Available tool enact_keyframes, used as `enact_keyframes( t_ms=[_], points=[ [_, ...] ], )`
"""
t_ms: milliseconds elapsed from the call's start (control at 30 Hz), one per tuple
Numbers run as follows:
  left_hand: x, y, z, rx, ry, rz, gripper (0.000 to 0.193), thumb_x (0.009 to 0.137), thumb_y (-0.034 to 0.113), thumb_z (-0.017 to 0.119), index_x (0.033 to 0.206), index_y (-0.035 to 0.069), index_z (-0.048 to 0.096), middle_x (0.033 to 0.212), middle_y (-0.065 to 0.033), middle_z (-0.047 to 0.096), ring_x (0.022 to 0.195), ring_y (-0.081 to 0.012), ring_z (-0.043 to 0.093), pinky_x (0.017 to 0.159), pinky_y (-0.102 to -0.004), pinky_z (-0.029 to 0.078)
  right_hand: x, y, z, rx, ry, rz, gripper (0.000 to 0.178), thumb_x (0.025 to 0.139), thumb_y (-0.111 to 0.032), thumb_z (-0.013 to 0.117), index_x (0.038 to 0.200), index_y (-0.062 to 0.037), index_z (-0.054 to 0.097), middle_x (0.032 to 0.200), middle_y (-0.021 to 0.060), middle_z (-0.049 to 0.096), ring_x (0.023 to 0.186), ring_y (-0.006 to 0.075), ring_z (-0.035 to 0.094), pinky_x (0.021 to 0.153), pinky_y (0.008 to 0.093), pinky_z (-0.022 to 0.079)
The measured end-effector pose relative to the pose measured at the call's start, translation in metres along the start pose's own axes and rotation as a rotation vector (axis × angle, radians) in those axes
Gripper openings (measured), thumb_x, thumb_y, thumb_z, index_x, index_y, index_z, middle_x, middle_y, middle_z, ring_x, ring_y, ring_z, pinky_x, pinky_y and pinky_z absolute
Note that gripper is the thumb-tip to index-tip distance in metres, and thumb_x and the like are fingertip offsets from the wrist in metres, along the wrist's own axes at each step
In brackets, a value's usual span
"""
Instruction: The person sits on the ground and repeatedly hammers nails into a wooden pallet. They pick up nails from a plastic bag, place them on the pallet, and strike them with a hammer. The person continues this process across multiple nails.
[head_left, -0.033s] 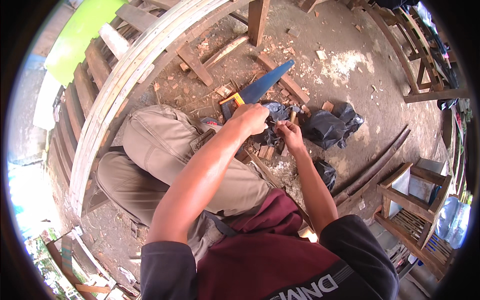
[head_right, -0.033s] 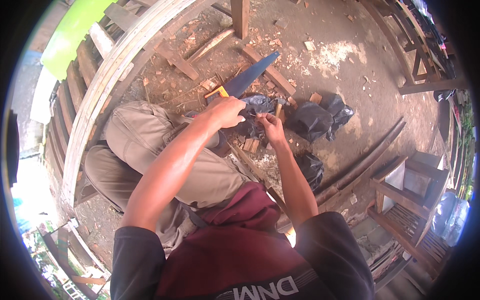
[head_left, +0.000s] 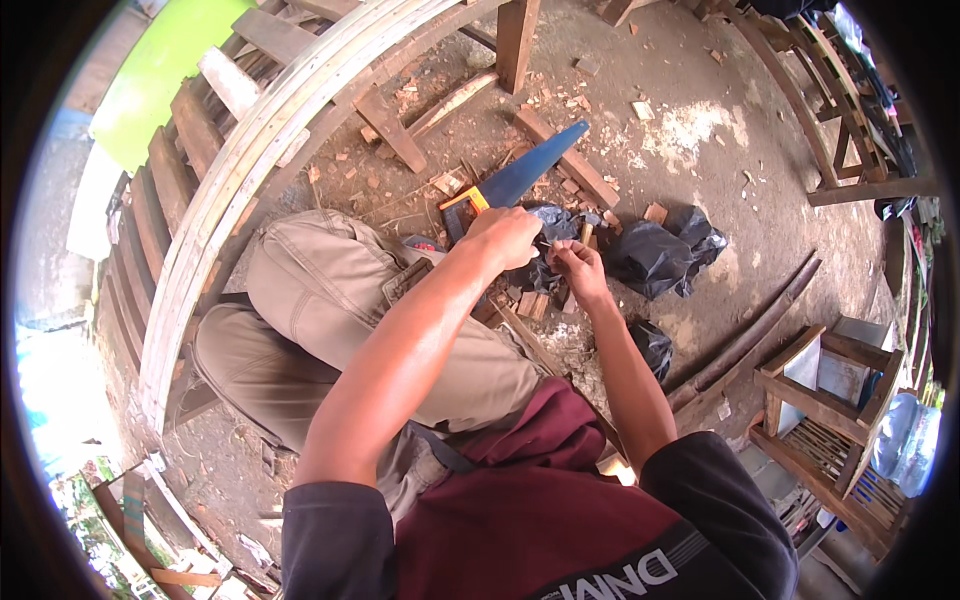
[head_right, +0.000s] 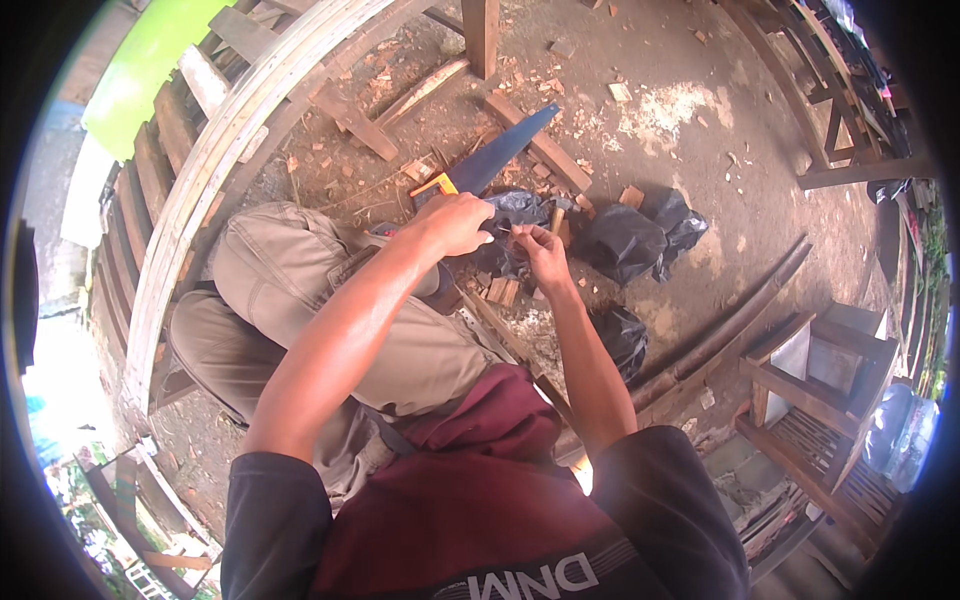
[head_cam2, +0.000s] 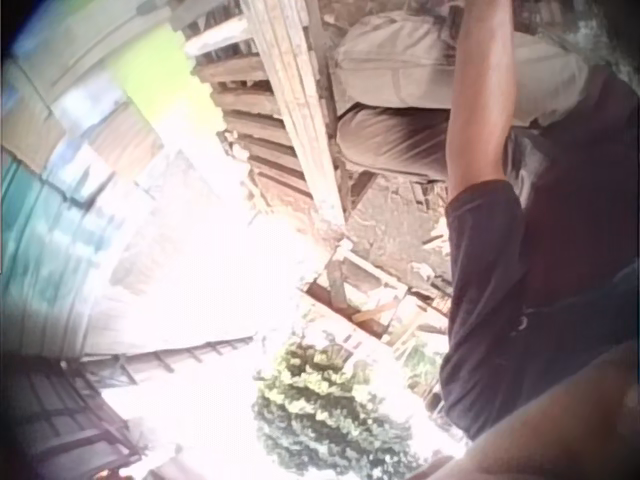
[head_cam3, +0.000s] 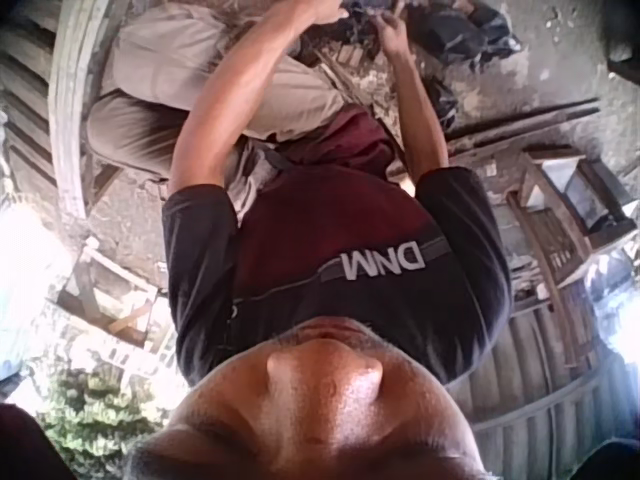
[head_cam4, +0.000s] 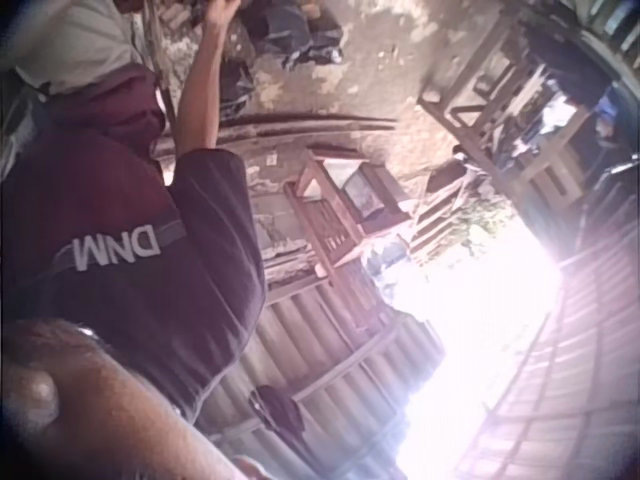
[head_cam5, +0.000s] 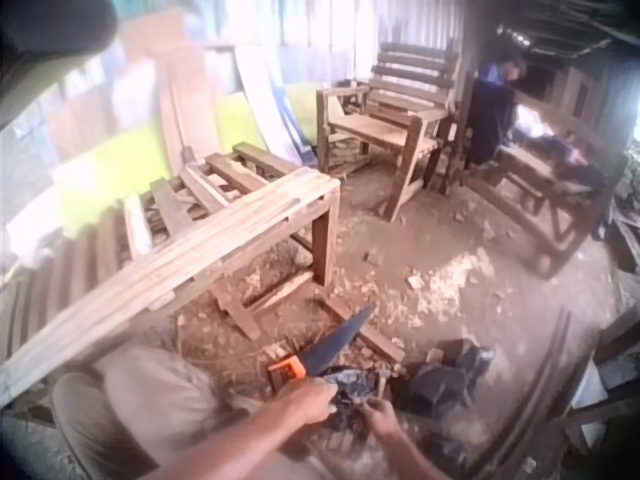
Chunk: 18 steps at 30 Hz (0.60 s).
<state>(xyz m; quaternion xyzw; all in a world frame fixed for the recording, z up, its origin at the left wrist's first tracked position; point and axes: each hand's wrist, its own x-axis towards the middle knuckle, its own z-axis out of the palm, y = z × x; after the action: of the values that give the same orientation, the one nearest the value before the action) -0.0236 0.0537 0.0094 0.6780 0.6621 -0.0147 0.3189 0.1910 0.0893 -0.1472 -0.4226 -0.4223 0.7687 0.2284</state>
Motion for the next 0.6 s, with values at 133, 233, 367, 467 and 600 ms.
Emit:
enact_keyframes(
  t_ms=[133, 233, 367, 467, 600],
  points=[
    [0.003, -0.001, 0.001, -0.069, 0.049, 0.030, 0.020, 0.089, 0.020, 0.069, 0.103, 0.009, 0.077, 0.101, -0.0185, 0.075, 0.095, -0.0379, 0.072, 0.084, -0.0474, 0.057, -0.018, -0.031, 0.034, 0.164, -0.052, -0.026, 0.021, 0.101, -0.026, 0.067, 0.090, -0.0074, 0.067, 0.084, -0.0003, 0.067, 0.073, 0.0070, 0.056, 0.067, 0.0236, 0.043],
    [0.008, -0.001, -0.004, -0.060, 0.027, 0.026, 0.020, 0.089, 0.016, 0.064, 0.101, 0.007, 0.077, 0.100, -0.0186, 0.075, 0.093, -0.0382, 0.073, 0.083, -0.0467, 0.058, -0.015, -0.034, 0.038, 0.186, -0.089, -0.029, 0.019, 0.101, -0.024, 0.068, 0.091, -0.0077, 0.067, 0.087, 0.0006, 0.067, 0.077, 0.0078, 0.057, 0.071, 0.0242, 0.044],
    [0.005, -0.003, -0.004, 0.026, 0.040, -0.004, 0.020, 0.089, 0.011, 0.060, 0.097, 0.002, 0.076, 0.099, -0.0212, 0.075, 0.093, -0.0377, 0.073, 0.082, -0.0457, 0.059, -0.015, -0.031, 0.047, 0.258, -0.095, -0.049, 0.017, 0.100, -0.023, 0.068, 0.093, -0.0072, 0.067, 0.088, 0.0012, 0.068, 0.079, 0.0101, 0.060, 0.074, 0.0269, 0.047],
    [0.004, -0.010, -0.002, 0.089, 0.019, -0.064, 0.021, 0.089, 0.009, 0.058, 0.098, -0.001, 0.074, 0.100, -0.0235, 0.075, 0.095, -0.0374, 0.074, 0.082, -0.0456, 0.060, -0.003, -0.013, 0.039, 0.160, 0.034, -0.037, 0.018, 0.100, -0.023, 0.068, 0.098, -0.0052, 0.071, 0.088, 0.0026, 0.071, 0.078, 0.0138, 0.065, 0.073, 0.0319, 0.050],
    [0.008, -0.010, -0.012, 0.098, 0.042, -0.150, 0.021, 0.088, 0.008, 0.061, 0.102, 0.003, 0.076, 0.108, -0.0188, 0.075, 0.102, -0.0326, 0.074, 0.083, -0.0433, 0.061, 0.023, 0.039, -0.002, -0.704, 0.431, -0.185, 0.029, 0.098, -0.026, 0.068, 0.092, 0.0020, 0.075, 0.073, 0.0092, 0.072, 0.062, 0.0264, 0.066, 0.062, 0.0392, 0.052]
  ],
)
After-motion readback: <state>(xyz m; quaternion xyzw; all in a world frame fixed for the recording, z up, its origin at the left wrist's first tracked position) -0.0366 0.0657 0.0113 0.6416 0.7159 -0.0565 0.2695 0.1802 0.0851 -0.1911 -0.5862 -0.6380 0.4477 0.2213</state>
